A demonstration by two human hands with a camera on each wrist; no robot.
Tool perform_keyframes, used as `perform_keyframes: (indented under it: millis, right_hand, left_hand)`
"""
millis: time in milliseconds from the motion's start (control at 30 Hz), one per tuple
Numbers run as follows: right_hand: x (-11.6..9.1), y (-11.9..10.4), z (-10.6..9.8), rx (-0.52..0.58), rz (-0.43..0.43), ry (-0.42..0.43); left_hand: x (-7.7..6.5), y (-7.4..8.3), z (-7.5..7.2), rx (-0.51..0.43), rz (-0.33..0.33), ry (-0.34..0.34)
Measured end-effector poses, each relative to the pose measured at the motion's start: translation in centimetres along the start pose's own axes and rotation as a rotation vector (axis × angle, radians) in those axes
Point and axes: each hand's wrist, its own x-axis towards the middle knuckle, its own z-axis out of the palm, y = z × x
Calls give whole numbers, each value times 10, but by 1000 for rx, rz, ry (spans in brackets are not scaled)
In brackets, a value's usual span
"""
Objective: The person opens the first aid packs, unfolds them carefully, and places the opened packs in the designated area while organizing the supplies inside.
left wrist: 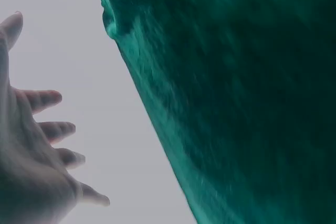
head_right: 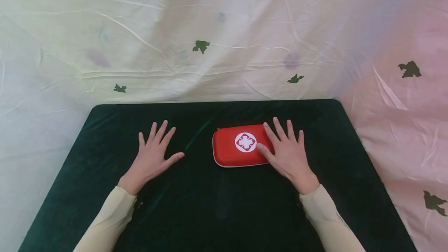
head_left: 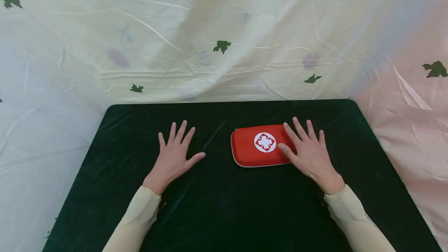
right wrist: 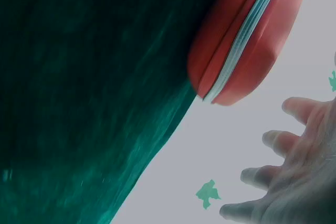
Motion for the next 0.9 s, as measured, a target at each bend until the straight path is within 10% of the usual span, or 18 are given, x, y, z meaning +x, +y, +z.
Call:
perform_keyframes:
  millis: [900]
  right_hand:
    - [12, -29, 21, 46, -99, -85]
  left_hand:
    - [61, 32, 9, -335, 269, -114]
